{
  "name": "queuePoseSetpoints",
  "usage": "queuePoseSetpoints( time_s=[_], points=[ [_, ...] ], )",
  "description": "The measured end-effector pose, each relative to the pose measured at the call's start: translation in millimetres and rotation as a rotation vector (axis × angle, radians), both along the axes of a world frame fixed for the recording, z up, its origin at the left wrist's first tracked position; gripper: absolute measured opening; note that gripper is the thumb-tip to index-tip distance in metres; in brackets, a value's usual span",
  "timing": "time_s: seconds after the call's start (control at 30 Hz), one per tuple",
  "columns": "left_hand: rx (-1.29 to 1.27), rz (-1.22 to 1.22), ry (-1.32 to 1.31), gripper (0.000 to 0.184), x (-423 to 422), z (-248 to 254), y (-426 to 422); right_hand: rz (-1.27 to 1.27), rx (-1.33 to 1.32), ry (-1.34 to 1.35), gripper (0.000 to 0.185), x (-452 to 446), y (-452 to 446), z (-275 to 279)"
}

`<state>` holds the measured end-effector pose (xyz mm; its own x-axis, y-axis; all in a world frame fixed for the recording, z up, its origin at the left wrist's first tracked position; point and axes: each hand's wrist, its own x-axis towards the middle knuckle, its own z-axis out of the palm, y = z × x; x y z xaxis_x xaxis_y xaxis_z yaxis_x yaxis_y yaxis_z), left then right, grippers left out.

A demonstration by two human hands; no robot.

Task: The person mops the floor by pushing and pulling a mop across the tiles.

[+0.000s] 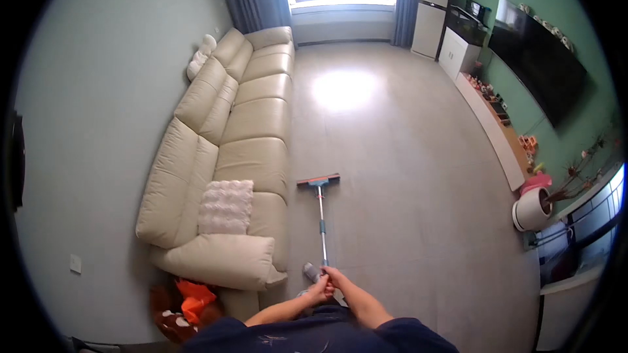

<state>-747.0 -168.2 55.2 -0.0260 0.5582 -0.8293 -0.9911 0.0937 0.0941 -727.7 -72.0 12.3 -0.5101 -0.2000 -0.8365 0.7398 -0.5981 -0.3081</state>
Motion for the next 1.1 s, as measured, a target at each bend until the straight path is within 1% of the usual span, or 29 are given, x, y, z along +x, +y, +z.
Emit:
queuePoseSetpoints(
  time_s=[0.03,0.13,0.2,0.23,0.27,0.33,0.37,0.43,0.47,0.57,0.6,0.63,0.7,0.77,0.83,0.87,0.9,0.97,1.03,1.07,1.1],
  points=[
    [-0.033,-0.007,-0.054,0.033,8,9,-3,0.007,0.020,0.008,0.027,11,-5,0],
    [0.020,0.012,-0.012,0.033,42,38,-11,0.036,0.074,0.038,0.028,43,-10,4],
    [0.064,0.036,-0.137,0.031,73,65,-21,0.051,0.115,0.040,0.028,71,-17,14],
    [0.063,0.043,-0.137,0.031,89,79,-26,0.051,0.135,0.034,0.028,84,-20,25],
    [0.068,0.044,-0.164,0.031,104,95,-32,0.036,0.176,0.027,0.030,100,-27,63],
    [0.072,0.039,-0.229,0.030,133,131,-45,0.021,0.163,0.068,0.031,138,-41,89],
    [0.089,0.030,-0.310,0.031,146,138,-52,0.002,0.159,0.108,0.032,155,-46,99],
    [0.149,0.069,-0.331,0.033,173,155,-64,-0.026,0.014,0.097,0.030,184,-53,123],
    [0.152,0.036,-0.378,0.033,180,158,-70,-0.046,-0.013,0.034,0.028,192,-61,120],
    [0.142,0.022,-0.326,0.033,190,164,-78,-0.028,0.018,0.042,0.027,203,-67,149],
    [0.103,0.029,-0.313,0.033,190,159,-75,-0.023,0.007,0.055,0.027,202,-67,136],
    [0.104,0.030,-0.310,0.033,190,142,-72,-0.021,0.009,0.058,0.027,199,-66,118],
    [0.058,0.009,-0.252,0.034,195,107,-73,-0.043,-0.074,-0.006,0.027,195,-66,82],
    [0.031,-0.016,-0.245,0.035,194,104,-79,-0.074,-0.090,0.035,0.026,192,-74,77],
    [0.014,-0.002,-0.176,0.034,201,100,-93,-0.110,-0.050,0.027,0.026,199,-89,77],
    [-0.032,-0.007,-0.122,0.032,207,98,-102,-0.044,0.003,0.016,0.026,200,-98,59],
    [-0.028,-0.002,-0.113,0.032,215,91,-115,-0.054,-0.041,0.110,0.027,209,-110,40],
    [-0.040,0.001,-0.094,0.033,234,64,-146,0.006,0.020,0.102,0.027,227,-134,43],
    [-0.018,-0.003,-0.104,0.035,249,23,-172,-0.027,0.030,0.092,0.026,242,-161,32],
    [0.020,-0.041,-0.012,0.035,256,-6,-184,-0.058,0.037,0.067,0.026,253,-174,23],
    [0.051,-0.077,0.069,0.035,274,-6,-200,-0.019,0.075,0.127,0.026,260,-182,18]
  ],
)
